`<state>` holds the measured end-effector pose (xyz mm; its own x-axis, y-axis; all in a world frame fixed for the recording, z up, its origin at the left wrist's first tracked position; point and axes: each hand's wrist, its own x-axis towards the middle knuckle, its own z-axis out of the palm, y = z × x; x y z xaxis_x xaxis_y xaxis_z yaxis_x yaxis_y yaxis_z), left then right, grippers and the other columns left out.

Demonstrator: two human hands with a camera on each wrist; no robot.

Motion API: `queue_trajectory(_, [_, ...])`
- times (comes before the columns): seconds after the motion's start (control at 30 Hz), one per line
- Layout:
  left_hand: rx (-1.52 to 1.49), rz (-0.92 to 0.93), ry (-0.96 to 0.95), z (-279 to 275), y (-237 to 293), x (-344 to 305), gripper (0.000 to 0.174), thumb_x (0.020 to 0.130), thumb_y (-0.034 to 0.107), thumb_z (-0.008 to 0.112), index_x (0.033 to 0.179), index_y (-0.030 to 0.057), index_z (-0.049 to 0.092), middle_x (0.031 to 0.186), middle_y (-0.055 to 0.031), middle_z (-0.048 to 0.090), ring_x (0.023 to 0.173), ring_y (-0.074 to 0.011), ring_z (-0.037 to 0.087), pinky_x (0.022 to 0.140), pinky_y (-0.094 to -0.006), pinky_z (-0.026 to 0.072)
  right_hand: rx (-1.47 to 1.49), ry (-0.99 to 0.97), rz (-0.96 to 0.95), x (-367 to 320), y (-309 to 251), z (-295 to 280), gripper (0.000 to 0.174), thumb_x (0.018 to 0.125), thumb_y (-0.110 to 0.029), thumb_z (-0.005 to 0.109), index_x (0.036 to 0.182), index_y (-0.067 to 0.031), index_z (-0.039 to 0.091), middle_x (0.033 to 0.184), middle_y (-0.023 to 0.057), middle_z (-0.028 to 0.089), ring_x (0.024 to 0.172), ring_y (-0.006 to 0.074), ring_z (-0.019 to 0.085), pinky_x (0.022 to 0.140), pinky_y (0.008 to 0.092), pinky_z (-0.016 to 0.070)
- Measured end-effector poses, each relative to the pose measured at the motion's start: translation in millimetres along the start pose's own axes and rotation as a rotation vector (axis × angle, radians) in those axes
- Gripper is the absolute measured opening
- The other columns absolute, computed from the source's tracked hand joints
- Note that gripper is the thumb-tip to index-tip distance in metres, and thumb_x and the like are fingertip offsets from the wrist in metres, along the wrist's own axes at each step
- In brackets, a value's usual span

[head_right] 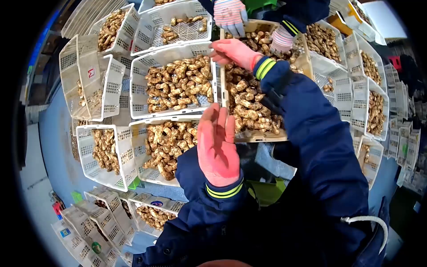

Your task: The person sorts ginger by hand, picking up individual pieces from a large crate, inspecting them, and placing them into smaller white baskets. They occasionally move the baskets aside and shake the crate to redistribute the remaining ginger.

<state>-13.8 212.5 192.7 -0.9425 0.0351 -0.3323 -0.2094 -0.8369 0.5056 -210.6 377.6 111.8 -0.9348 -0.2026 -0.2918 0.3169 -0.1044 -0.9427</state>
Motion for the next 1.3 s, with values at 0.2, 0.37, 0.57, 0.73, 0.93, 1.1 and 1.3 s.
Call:
queue_trajectory(0.2, [-0.040,0.037,0.002,-7,0,4,0.047,0.090,0.023,0.042,0.126,-0.0041,0.031,0.127,-0.0141,0.039,0.114,-0.0241,0.042,0.098,-0.0354,0.0357,-1.182,0.053,0.081,-72,35,-61,0.043,0.080,-0.035,0.050,0.117,-0.0120,0.051,0.097,0.0083,0.062,0.087,0.0195,0.060,0.072,0.0308,0.0467])
queue_trajectory(0.37, [-0.034,0.058,-0.033,-13,-9,11,0.042,0.091,0.022,0.039,0.125,-0.0023,0.035,0.126,-0.0131,0.040,0.113,-0.0238,0.043,0.098,-0.0353,0.0349,-1.449,-0.274,0.035,-88,93,-44,0.047,0.076,-0.025,0.051,0.123,-0.0191,0.045,0.115,0.0157,0.052,0.099,0.0275,0.054,0.084,0.0349,0.0427])
queue_trajectory(0.57, [0.013,0.009,0.016,-22,-22,21,0.033,0.087,0.022,0.049,0.113,0.0008,0.047,0.111,-0.0076,0.050,0.103,-0.0207,0.049,0.088,-0.0329,0.0417,-0.561,-0.036,-0.098,-120,35,-42,0.044,0.081,-0.020,0.056,0.119,-0.0010,0.047,0.110,0.0054,0.054,0.097,0.0144,0.050,0.084,0.0273,0.0397])
queue_trajectory(0.73, [0.047,-0.306,-0.041,-21,-59,26,0.049,0.086,0.038,0.050,0.121,0.0044,0.041,0.109,-0.0091,0.051,0.100,-0.0190,0.049,0.082,-0.0290,0.0414,0.141,-0.071,-0.141,-187,-22,5,0.061,0.077,-0.025,0.062,0.126,0.0023,0.036,0.094,0.0033,0.058,0.087,0.0121,0.054,0.086,0.0290,0.0414])
queue_trajectory(0.93, [0.032,-0.157,-0.321,-19,-59,28,0.032,0.089,0.026,0.049,0.113,0.0067,0.047,0.100,-0.0042,0.055,0.088,-0.0150,0.055,0.075,-0.0292,0.0478,-0.279,-0.048,-0.083,-217,-32,32,0.040,0.083,-0.026,0.054,0.118,-0.0072,0.050,0.094,0.0020,0.058,0.084,0.0090,0.050,0.075,0.0243,0.0413])
queue_trajectory(1.1, [0.053,-0.140,-0.172,-22,-54,29,0.031,0.086,0.024,0.054,0.110,0.0062,0.049,0.100,-0.0047,0.056,0.086,-0.0146,0.054,0.078,-0.0318,0.0475,-0.440,0.151,-0.159,-219,-31,8,0.036,0.083,-0.024,0.050,0.114,-0.0057,0.053,0.089,0.0045,0.061,0.079,0.0096,0.055,0.063,0.0217,0.0427])
queue_trajectory(1.3, [0.105,-0.147,-0.135,-25,-58,29,0.025,0.086,0.019,0.055,0.106,0.0039,0.050,0.096,-0.0046,0.056,0.078,-0.0131,0.054,0.074,-0.0294,0.0470,-0.549,0.068,-0.095,-214,-27,17,0.038,0.082,-0.023,0.053,0.115,-0.0036,0.050,0.097,0.0068,0.058,0.086,0.0112,0.055,0.068,0.0236,0.0439])
